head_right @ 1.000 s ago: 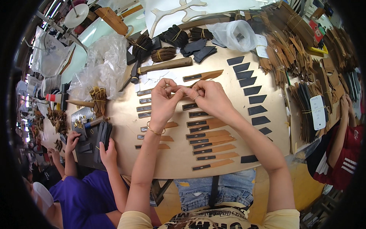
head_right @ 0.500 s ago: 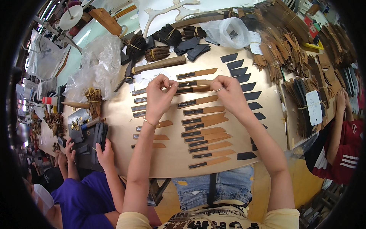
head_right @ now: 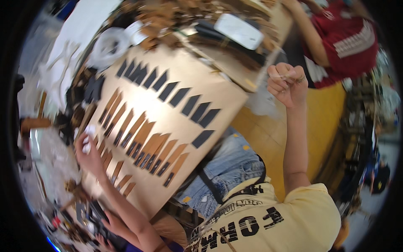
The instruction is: The person repeatedly picks up small black and brown leather pieces from a table, aligns them, and places them into rows. They handle the pieces one at a time, occasionally adjusting their positions to maintain alignment.
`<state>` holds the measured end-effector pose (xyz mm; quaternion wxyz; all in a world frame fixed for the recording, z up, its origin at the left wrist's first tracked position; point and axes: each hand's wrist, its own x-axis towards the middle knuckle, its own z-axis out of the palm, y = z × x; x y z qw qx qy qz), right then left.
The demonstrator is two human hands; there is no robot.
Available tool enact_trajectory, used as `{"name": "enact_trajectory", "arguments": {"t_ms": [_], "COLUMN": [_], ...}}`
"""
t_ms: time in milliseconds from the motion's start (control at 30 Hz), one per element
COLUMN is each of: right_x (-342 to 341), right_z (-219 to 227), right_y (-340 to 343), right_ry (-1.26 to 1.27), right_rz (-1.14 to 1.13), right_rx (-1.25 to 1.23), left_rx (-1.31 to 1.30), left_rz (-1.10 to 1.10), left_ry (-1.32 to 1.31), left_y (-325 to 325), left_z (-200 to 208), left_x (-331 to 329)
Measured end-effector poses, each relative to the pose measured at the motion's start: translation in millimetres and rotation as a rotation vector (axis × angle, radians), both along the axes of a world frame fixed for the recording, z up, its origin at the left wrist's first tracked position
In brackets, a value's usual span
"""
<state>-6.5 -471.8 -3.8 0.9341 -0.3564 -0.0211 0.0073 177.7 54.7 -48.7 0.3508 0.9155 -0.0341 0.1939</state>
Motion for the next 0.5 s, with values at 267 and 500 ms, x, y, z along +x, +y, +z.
{"name": "enact_trajectory", "arguments": {"t_ms": [267, 500], "right_x": [-77.2, -53.3], "right_z": [-183.1, -332.5], "right_y": [-69.5, -138.2], "right_ry": [-0.015, 0.893], "right_rz": [-0.301, -0.226], "right_rx": [0.442, -2.283], "left_rx": [-0.093, -0.014], "left_rz": [0.238, 0.497], "left_ry": [0.051, 0.014], "left_y": [46.0, 98.4], "left_z": [21.6, 16.4], "left_x": [-60.8, -150.2]}}
